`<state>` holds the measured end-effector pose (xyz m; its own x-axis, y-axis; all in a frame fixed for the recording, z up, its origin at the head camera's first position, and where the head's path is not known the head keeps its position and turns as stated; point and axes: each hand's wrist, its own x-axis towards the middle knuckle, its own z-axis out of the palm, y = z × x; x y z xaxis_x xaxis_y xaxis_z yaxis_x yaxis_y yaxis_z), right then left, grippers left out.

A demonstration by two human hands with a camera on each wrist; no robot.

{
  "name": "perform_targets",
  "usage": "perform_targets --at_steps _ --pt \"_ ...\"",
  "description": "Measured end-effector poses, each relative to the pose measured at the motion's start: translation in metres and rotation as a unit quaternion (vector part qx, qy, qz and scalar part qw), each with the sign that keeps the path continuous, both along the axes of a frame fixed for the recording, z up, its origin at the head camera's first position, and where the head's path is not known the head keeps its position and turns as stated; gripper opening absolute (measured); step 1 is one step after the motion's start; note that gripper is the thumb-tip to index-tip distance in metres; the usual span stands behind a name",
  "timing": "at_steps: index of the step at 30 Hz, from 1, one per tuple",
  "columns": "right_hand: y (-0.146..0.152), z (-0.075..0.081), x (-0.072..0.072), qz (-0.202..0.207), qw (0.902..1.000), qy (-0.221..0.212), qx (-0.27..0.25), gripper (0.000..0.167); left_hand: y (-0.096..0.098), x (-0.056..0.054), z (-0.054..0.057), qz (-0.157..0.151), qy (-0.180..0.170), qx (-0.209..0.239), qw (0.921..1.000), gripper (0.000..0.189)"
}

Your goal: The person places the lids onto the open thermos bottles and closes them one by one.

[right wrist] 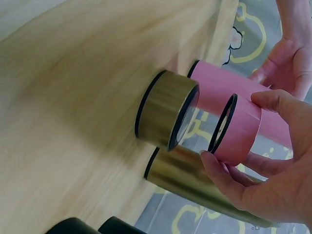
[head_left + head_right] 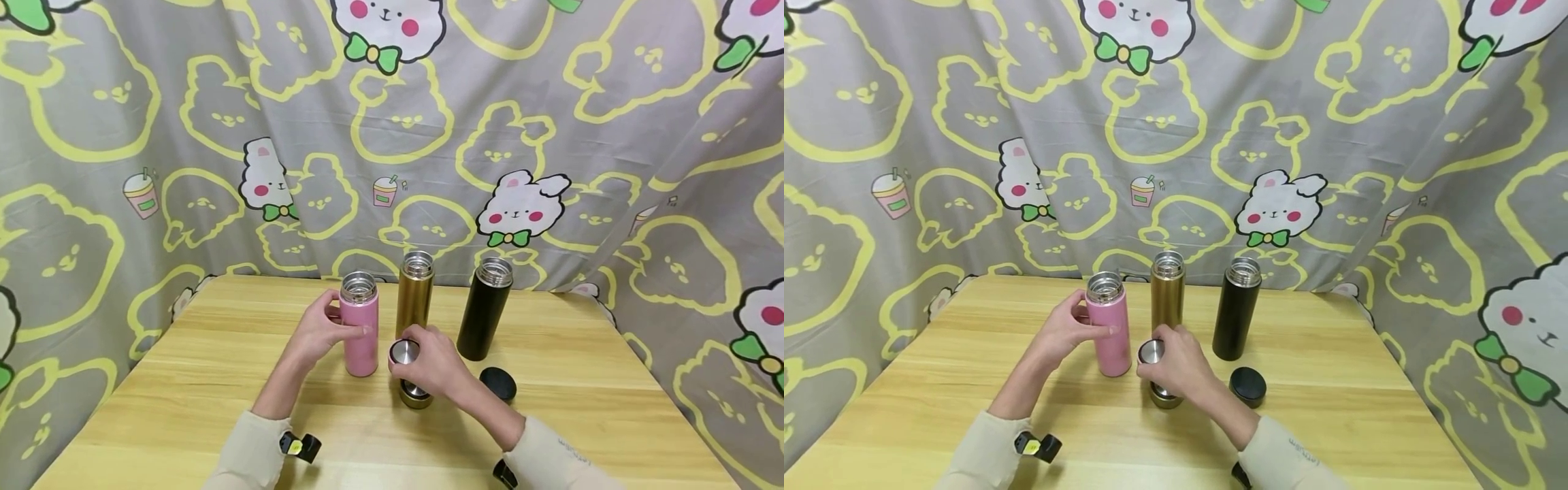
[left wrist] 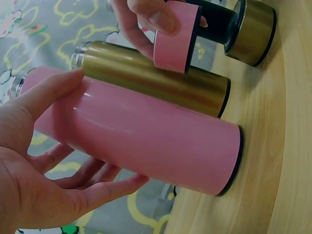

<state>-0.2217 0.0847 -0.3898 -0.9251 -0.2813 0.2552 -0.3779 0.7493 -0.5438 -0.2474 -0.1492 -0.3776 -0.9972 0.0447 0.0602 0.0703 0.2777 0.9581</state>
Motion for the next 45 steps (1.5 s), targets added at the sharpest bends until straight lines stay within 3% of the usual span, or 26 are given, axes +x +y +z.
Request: perform_targets --at_steps 7,14,37,45 --pt "0.005 0.006 -0.003 -0.007 1.0 0.0 0.005 0.042 -0.001 0.001 0.002 -0.038 0.0 -0.01 0.9992 0.069" --pt "0.008 0.013 -0.005 -0.013 0.9998 -0.003 0.014 0.04 0.0 0.002 0.002 -0.057 -0.003 -0.013 0.9983 0.072" --pt "0.012 0.051 -0.012 0.006 0.9991 0.028 0.032 0.039 -0.001 -0.002 -0.001 -0.079 0.0 -0.022 0.9966 0.066" --pt "0.007 0.076 -0.015 0.024 0.9977 0.039 0.05 0.037 -0.004 -0.003 -0.001 -0.082 0.001 -0.021 0.9964 0.066"
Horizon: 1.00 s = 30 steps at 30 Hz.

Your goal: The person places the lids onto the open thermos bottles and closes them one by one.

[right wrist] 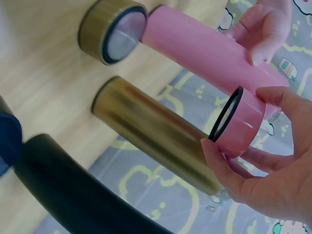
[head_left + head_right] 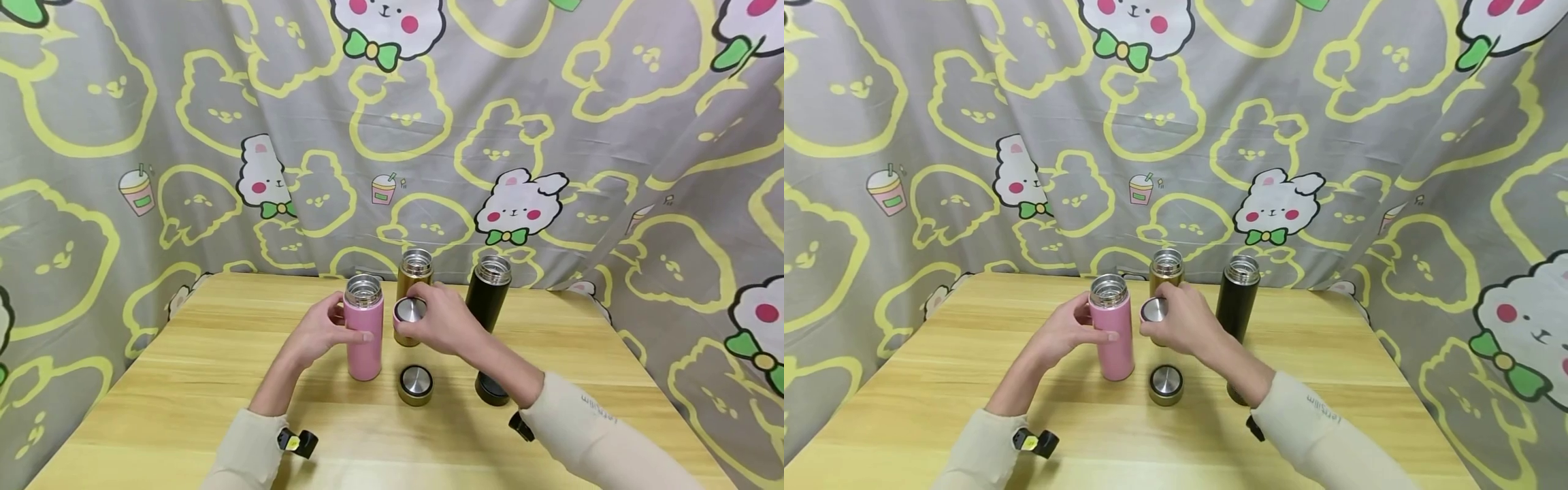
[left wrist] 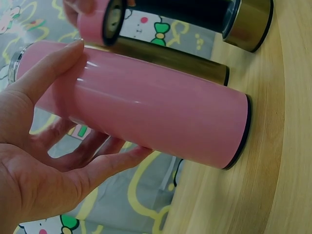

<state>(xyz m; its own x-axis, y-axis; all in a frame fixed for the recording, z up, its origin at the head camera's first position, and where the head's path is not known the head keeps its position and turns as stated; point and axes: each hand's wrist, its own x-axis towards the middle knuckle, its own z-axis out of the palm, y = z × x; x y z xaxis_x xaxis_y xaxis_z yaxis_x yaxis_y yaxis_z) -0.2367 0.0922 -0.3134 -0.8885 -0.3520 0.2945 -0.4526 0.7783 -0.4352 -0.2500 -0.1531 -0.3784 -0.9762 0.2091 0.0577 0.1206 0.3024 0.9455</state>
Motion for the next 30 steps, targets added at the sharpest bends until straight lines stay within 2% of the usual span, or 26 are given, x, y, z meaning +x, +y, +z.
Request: perform_targets --at_steps 10,18,24,30 --pt "-0.005 0.035 -0.003 0.003 0.9992 0.027 0.03 0.043 0.0 -0.001 -0.001 -0.004 -0.003 -0.001 1.0 0.068" --pt "-0.008 0.056 -0.008 0.014 0.9977 0.05 0.043 0.038 0.0 -0.002 -0.001 -0.004 -0.005 -0.006 1.0 0.069" --pt "-0.01 0.071 -0.01 0.015 0.9978 0.048 0.043 0.04 -0.001 -0.002 -0.002 -0.005 -0.002 -0.007 1.0 0.065" --pt "-0.015 0.079 -0.011 0.015 0.9995 0.02 0.017 0.046 0.0 -0.001 -0.001 -0.008 0.0 -0.006 0.9999 0.065"
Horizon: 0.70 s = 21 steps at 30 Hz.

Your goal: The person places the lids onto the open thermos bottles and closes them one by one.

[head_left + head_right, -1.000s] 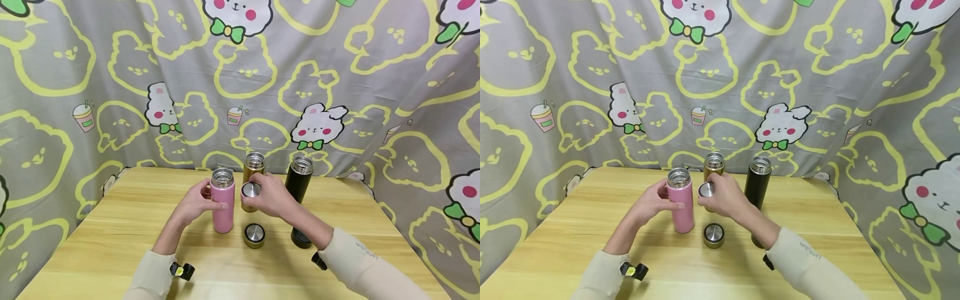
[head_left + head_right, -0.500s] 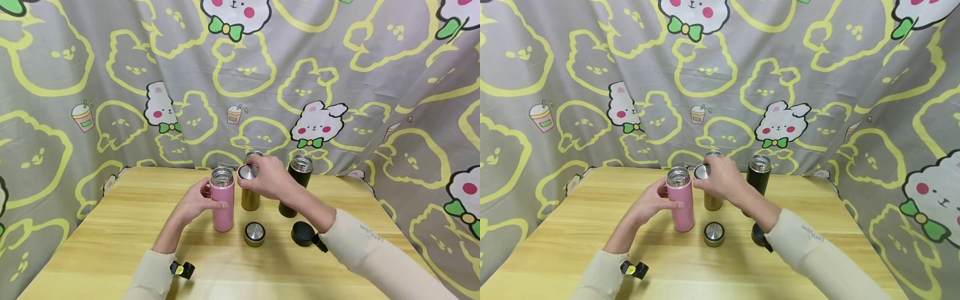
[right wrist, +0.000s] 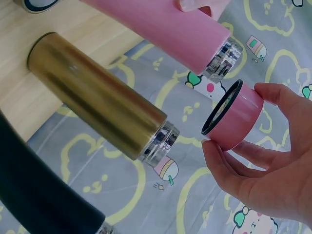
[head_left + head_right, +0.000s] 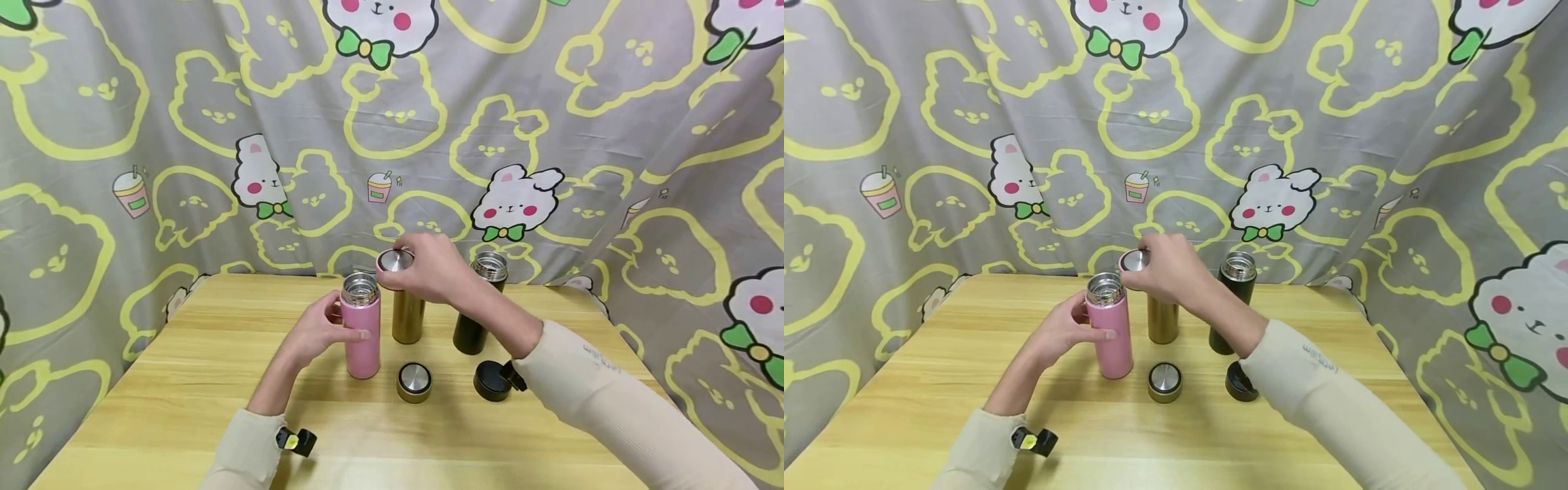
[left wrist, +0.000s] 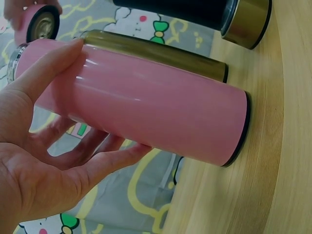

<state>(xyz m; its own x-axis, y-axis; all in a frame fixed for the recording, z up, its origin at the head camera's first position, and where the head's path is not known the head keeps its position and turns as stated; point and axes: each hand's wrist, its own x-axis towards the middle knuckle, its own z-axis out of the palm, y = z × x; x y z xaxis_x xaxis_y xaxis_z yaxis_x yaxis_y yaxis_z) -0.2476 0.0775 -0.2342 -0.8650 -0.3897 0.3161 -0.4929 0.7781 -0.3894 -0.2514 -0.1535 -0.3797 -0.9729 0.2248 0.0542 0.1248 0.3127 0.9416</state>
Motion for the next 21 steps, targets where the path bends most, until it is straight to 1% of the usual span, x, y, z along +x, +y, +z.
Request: perform_targets --at_steps 4,9,14,21 --pt "-0.007 0.001 -0.001 0.007 0.9997 -0.017 -0.013 0.048 0.0 0.0 0.0 0.0 0.0 -0.002 1.0 0.065" --pt "-0.016 -0.001 -0.002 0.018 0.9997 -0.014 -0.012 0.049 0.0 -0.001 0.0 -0.002 0.003 -0.006 1.0 0.065" --pt "-0.022 -0.003 -0.003 0.025 0.9991 -0.011 -0.032 0.045 -0.001 -0.002 0.0 -0.003 0.006 -0.007 1.0 0.065" --pt "-0.03 -0.007 -0.005 0.025 0.9973 -0.037 -0.058 0.051 -0.002 -0.002 -0.001 -0.005 0.008 -0.008 0.9999 0.067"
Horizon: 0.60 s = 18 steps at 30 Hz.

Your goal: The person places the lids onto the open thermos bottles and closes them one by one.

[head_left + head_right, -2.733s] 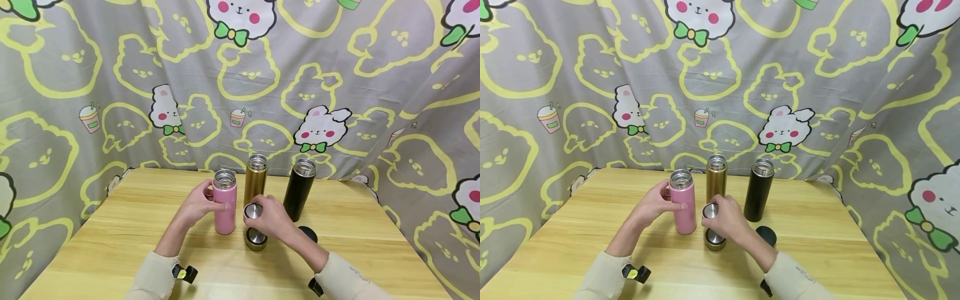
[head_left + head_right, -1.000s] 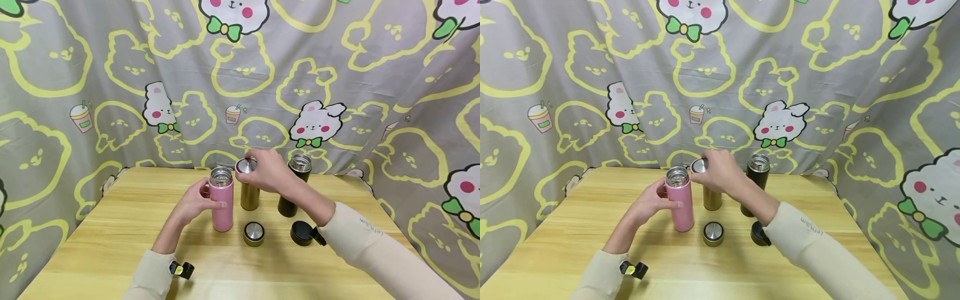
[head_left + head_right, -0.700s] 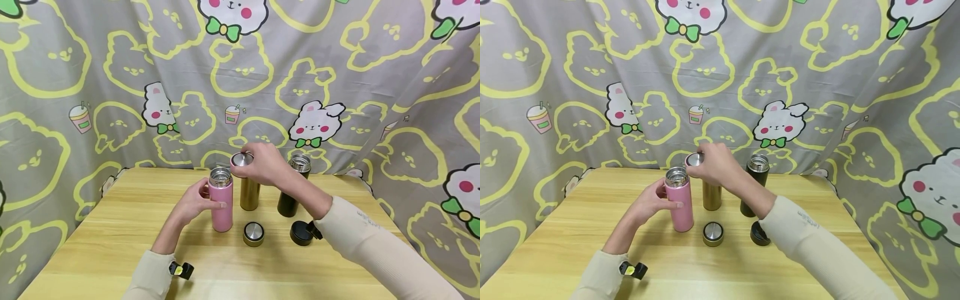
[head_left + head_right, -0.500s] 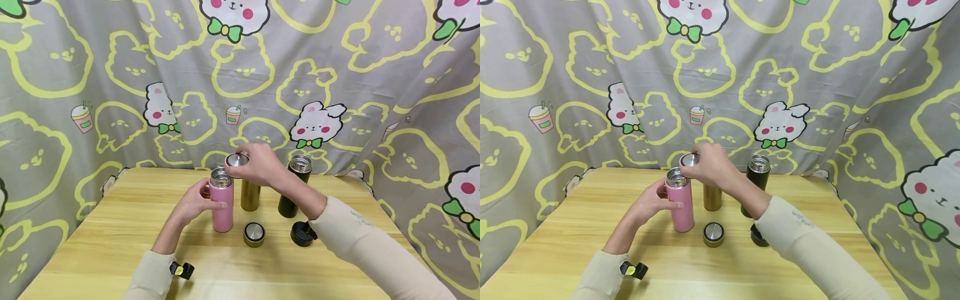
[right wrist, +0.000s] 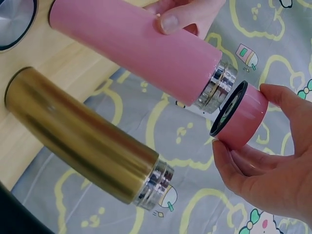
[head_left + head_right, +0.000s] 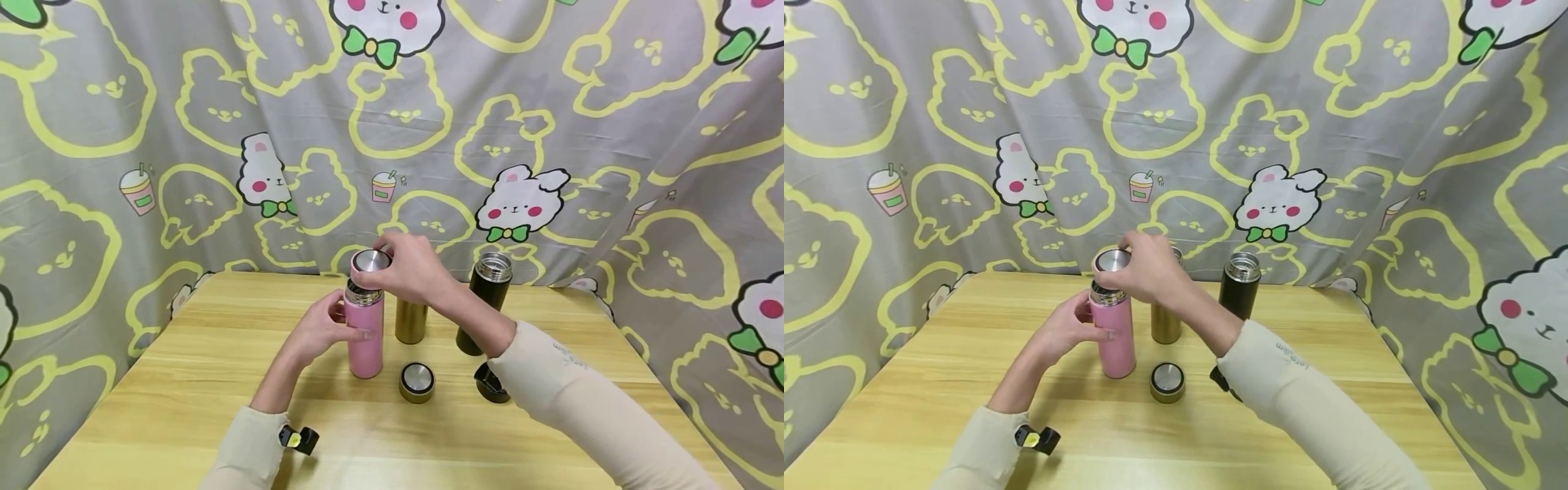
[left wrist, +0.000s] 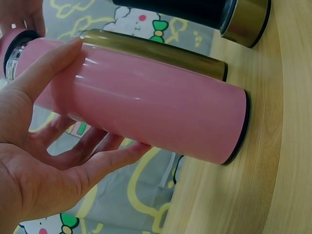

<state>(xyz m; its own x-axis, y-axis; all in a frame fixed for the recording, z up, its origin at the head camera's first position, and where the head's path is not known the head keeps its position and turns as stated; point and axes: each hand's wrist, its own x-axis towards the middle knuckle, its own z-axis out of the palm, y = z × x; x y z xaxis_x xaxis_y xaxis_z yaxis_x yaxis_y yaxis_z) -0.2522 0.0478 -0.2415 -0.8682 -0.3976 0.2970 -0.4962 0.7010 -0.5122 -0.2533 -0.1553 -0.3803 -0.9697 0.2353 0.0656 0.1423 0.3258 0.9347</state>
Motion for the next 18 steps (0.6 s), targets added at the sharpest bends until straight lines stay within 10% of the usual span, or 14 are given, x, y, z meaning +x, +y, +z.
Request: perform_targets --at_steps 18 --pt "-0.007 -0.012 -0.003 0.024 0.9996 0.012 -0.004 0.049 0.001 0.0 0.0 -0.002 0.002 -0.003 1.0 0.068"
